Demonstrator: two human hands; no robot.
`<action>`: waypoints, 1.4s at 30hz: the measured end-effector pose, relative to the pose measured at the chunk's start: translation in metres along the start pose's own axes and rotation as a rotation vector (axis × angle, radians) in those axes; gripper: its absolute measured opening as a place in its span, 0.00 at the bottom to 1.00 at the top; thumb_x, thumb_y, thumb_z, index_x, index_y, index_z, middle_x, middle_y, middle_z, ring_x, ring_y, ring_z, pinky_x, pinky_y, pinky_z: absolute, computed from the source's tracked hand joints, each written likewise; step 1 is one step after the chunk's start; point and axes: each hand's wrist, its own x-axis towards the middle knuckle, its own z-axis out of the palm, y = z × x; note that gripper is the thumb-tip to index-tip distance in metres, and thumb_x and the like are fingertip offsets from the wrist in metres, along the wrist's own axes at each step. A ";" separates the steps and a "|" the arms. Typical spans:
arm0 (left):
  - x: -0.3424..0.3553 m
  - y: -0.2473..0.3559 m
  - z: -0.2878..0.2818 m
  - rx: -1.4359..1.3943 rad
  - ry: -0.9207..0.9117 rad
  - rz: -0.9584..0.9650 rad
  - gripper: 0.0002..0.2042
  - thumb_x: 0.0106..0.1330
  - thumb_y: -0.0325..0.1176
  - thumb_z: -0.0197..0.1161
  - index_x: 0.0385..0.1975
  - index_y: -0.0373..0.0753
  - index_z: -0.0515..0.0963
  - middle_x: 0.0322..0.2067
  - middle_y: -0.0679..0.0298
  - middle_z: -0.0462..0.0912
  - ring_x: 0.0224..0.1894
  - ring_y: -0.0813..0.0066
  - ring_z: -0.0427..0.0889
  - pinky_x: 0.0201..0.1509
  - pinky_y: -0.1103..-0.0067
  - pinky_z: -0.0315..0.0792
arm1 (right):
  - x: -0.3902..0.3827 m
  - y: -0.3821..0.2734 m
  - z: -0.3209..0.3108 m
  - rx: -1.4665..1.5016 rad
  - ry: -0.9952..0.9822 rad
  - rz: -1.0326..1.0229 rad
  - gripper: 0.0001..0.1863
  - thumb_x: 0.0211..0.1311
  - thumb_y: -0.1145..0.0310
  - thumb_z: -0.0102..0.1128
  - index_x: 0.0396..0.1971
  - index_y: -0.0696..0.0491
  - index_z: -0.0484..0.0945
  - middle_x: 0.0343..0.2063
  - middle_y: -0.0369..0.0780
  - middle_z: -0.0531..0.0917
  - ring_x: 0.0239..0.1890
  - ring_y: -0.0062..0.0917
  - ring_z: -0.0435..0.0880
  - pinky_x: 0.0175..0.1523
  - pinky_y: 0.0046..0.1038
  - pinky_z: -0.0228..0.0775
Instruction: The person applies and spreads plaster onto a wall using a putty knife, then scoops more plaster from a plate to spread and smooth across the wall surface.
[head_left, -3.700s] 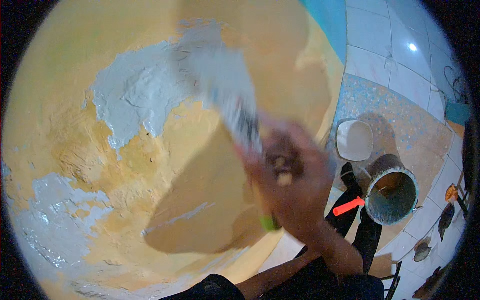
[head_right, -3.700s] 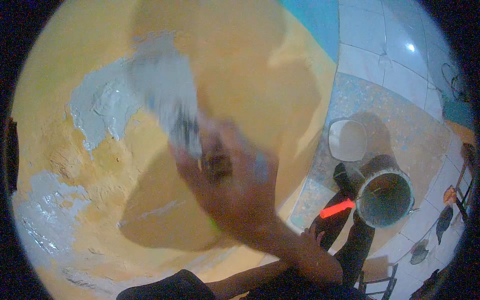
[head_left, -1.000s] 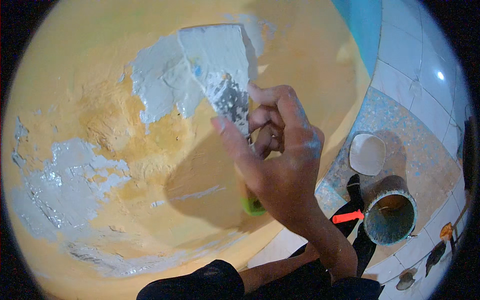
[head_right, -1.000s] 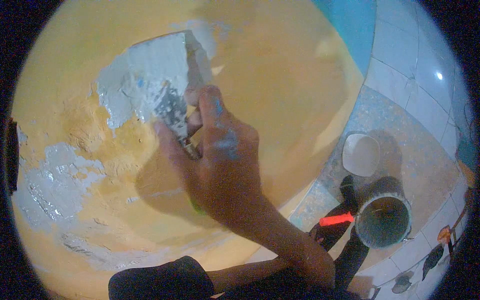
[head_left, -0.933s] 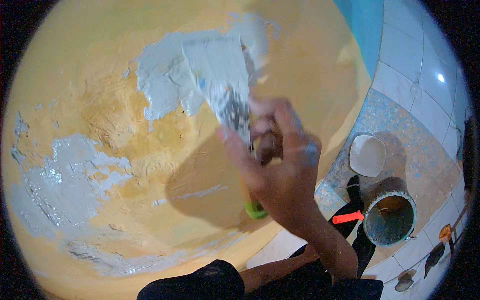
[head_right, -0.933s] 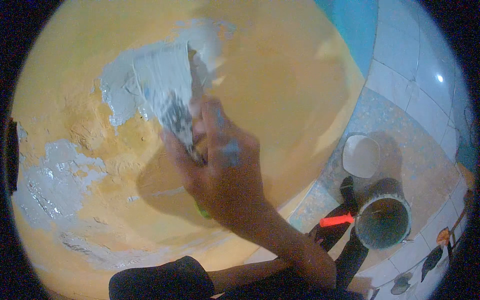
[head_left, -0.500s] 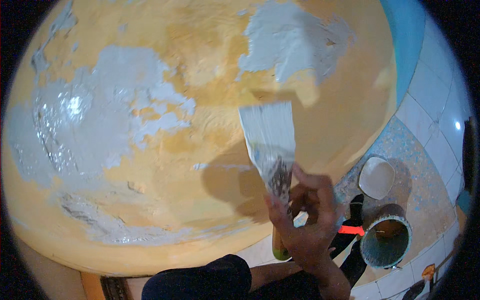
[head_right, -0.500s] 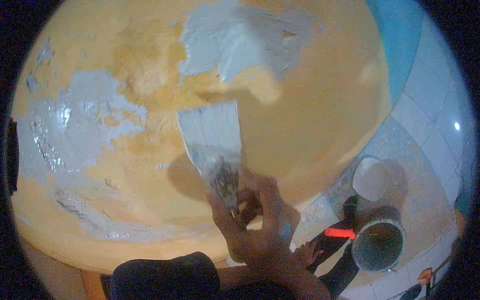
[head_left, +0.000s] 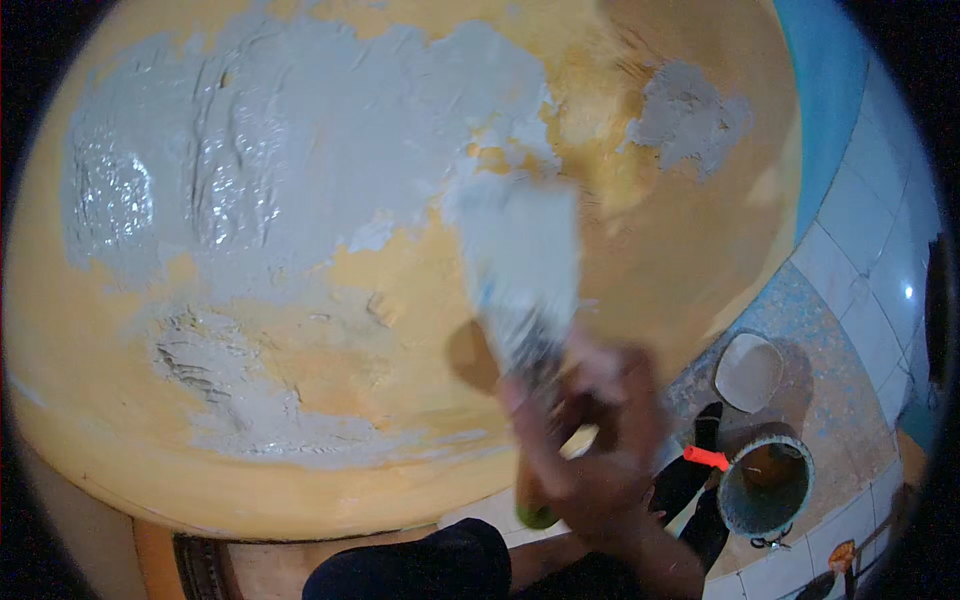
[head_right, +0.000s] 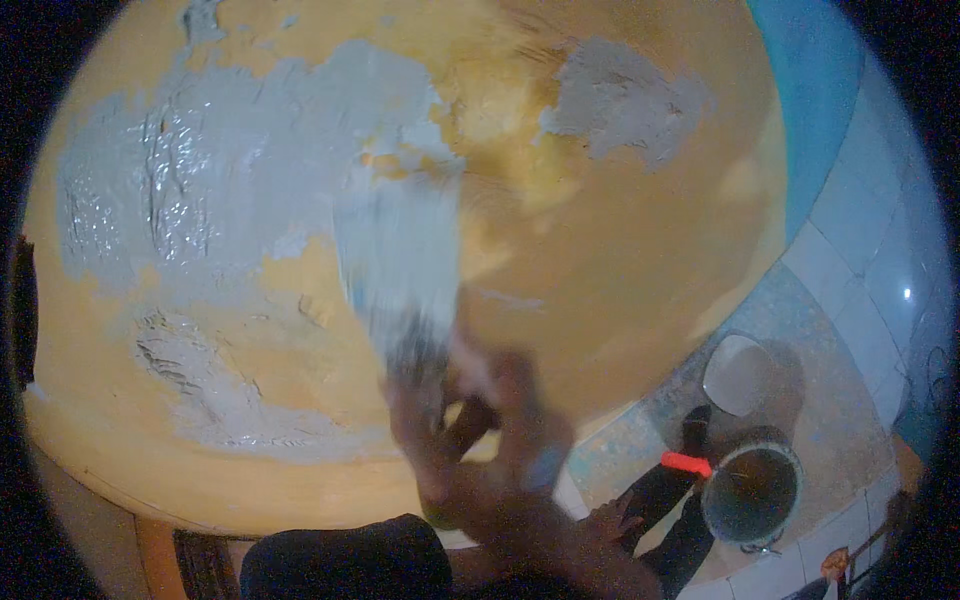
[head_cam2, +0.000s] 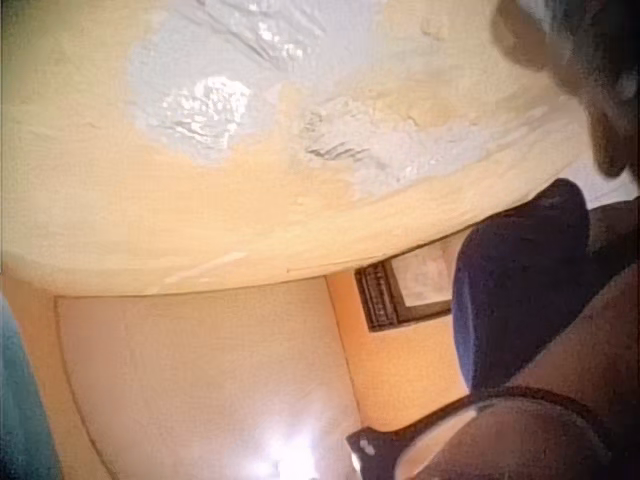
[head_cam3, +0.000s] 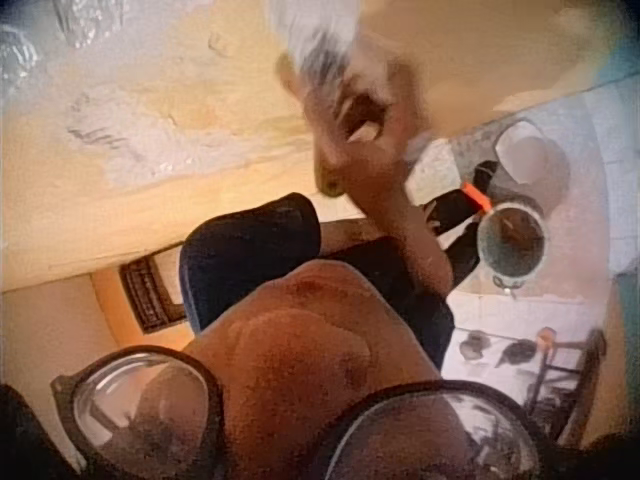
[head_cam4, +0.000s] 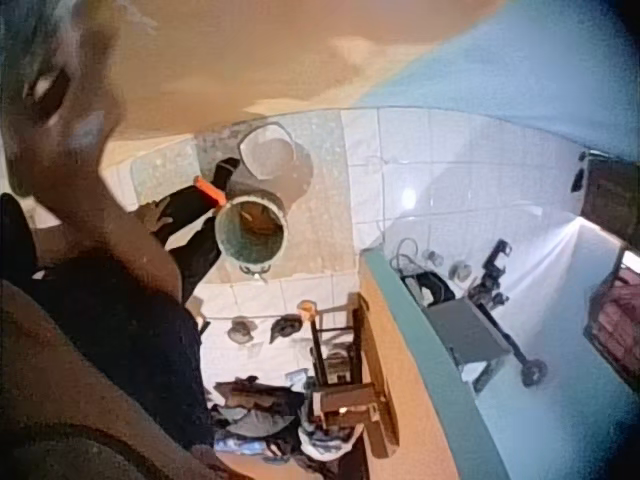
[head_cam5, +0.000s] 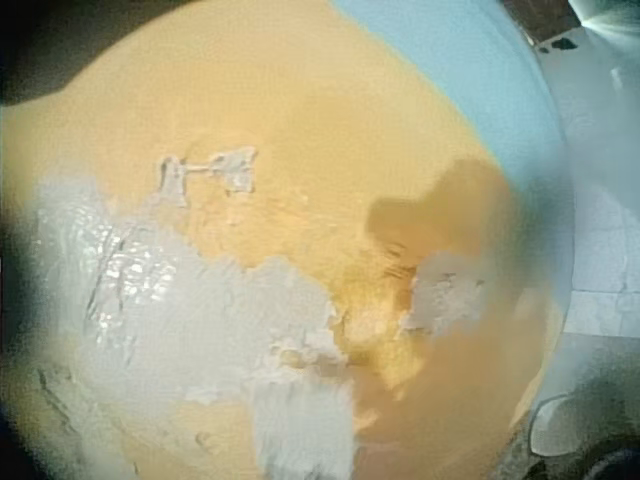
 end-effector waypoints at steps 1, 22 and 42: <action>-0.004 0.000 0.000 -0.013 -0.015 0.016 0.39 0.68 0.63 0.46 0.71 0.39 0.53 0.45 0.44 0.78 0.43 0.49 0.81 0.45 0.57 0.76 | 0.016 -0.008 -0.002 0.012 0.041 -0.034 0.20 0.52 0.76 0.72 0.44 0.58 0.74 0.21 0.31 0.76 0.18 0.09 0.70 0.20 0.15 0.59; -0.039 -0.025 -0.057 0.003 -0.201 0.230 0.27 0.71 0.45 0.48 0.65 0.36 0.62 0.50 0.47 0.76 0.49 0.50 0.77 0.52 0.59 0.71 | 0.019 -0.048 0.038 -0.112 -0.021 0.271 0.13 0.53 0.72 0.74 0.37 0.55 0.79 0.20 0.26 0.74 0.21 0.05 0.67 0.24 0.13 0.56; -0.020 0.006 -0.105 -0.139 -0.168 0.165 0.24 0.76 0.47 0.40 0.59 0.34 0.68 0.55 0.44 0.72 0.56 0.45 0.73 0.59 0.58 0.70 | 0.048 -0.091 0.015 -0.163 0.028 0.190 0.14 0.53 0.72 0.74 0.38 0.56 0.79 0.20 0.28 0.73 0.21 0.08 0.67 0.26 0.13 0.60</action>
